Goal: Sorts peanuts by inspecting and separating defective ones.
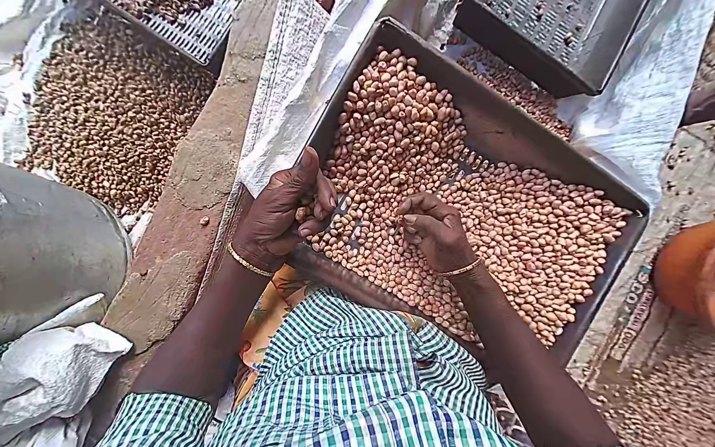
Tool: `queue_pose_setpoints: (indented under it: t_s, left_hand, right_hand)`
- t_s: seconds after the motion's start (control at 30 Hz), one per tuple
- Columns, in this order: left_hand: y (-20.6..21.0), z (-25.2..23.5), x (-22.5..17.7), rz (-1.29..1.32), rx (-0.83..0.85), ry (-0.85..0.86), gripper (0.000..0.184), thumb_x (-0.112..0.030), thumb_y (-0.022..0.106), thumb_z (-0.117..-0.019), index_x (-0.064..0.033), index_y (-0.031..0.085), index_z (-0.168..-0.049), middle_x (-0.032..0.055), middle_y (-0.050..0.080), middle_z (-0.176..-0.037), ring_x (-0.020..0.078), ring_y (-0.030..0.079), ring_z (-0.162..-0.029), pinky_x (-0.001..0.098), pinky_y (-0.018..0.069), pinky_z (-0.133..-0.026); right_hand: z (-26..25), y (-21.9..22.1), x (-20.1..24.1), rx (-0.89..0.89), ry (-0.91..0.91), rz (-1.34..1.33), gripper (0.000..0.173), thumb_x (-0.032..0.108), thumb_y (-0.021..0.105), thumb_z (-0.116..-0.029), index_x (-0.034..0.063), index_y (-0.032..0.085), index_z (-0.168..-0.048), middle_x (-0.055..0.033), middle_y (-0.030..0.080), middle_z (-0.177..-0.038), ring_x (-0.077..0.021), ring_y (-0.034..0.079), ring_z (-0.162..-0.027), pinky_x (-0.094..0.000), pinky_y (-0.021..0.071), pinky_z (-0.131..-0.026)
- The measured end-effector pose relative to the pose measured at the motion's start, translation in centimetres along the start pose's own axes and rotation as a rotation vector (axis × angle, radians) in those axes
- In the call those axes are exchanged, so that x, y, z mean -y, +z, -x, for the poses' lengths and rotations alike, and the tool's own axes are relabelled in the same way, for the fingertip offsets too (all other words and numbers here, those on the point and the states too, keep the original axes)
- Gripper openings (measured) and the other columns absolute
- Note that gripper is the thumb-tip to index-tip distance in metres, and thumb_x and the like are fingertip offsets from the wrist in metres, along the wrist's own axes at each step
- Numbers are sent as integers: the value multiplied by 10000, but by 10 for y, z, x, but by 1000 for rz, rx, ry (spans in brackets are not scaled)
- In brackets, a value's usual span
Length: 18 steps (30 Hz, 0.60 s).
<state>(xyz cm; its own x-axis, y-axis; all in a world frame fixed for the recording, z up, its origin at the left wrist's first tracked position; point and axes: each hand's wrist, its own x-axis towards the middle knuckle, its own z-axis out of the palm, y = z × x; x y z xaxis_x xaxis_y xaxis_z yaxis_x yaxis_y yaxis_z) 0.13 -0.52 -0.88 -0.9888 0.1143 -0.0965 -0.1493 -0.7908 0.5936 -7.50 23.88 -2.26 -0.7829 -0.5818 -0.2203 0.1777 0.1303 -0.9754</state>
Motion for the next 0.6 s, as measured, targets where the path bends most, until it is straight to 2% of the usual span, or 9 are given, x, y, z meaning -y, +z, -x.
queue_pose_setpoints:
  t_s: [0.07,0.17,0.27,0.33,0.37,0.4,0.47,0.53,0.6]
  left_hand:
    - [3,2,1,-13,-13,7,547,-373,370,-1111,-120,651,-717,-63,589,-589,-22,508,-447,115,417,-418]
    - [1,2,-1,-5,-16,21,555,-330,374,-1109,-109,682,-703,-56,634,-593,-23,544,-460,124,445,-436]
    - [1,2,-1,-7,-21,7,545,-335,399,-1102,-110,676,-691,-55,624,-583,-22,542,-455,121,450,-434]
    - [2,0,0,1,-9,4,543,-346,411,-1098,-101,681,-696,-51,624,-584,-21,538,-452,122,445,-429]
    - [2,0,0,8,-5,7,553,-348,402,-1101,-95,684,-699,-48,623,-584,-19,539,-452,124,447,-430]
    - [1,0,-1,12,-5,13,560,-342,390,-1104,-93,683,-697,-49,622,-581,-20,541,-454,124,448,-431]
    - [-1,3,-2,26,1,20,550,-328,392,-1106,-90,686,-706,-45,632,-588,-21,552,-463,122,452,-436]
    - [0,1,-1,35,24,2,545,-328,398,-1105,-85,688,-712,-38,637,-595,-19,556,-466,123,455,-436]
    - [1,-2,-1,32,22,-5,553,-335,392,-1105,-87,683,-706,-38,636,-597,-18,548,-461,122,450,-433]
  right_hand:
    - [-7,16,10,-45,16,398,89,25,611,-943,42,692,-976,69,558,-746,34,461,-587,-130,408,-559]
    - [-12,40,11,-44,-97,985,158,39,660,-942,-58,753,-1025,-224,659,-866,-328,631,-703,-463,510,-650]
    - [-15,53,24,70,27,1179,182,47,606,-980,-89,717,-1029,-278,689,-959,-446,706,-847,-569,544,-725]
    - [-19,37,26,70,19,983,137,68,667,-926,-55,727,-922,-173,653,-765,-291,636,-670,-431,506,-634]
    - [-20,21,20,17,-21,689,66,51,686,-893,8,697,-843,-18,544,-637,-97,480,-541,-248,404,-539]
    - [-20,6,13,-21,-48,293,110,18,633,-884,99,654,-812,100,520,-608,27,444,-501,-133,386,-493]
    - [-17,-12,5,-11,-13,-253,227,114,487,-940,247,650,-854,164,579,-669,63,479,-532,-115,390,-494]
    - [-9,-16,3,-26,31,-224,233,112,465,-956,225,664,-911,158,599,-704,61,486,-538,-116,406,-495]
    - [-5,-1,13,-51,69,186,119,19,591,-953,99,673,-920,128,547,-664,68,450,-510,-102,405,-488]
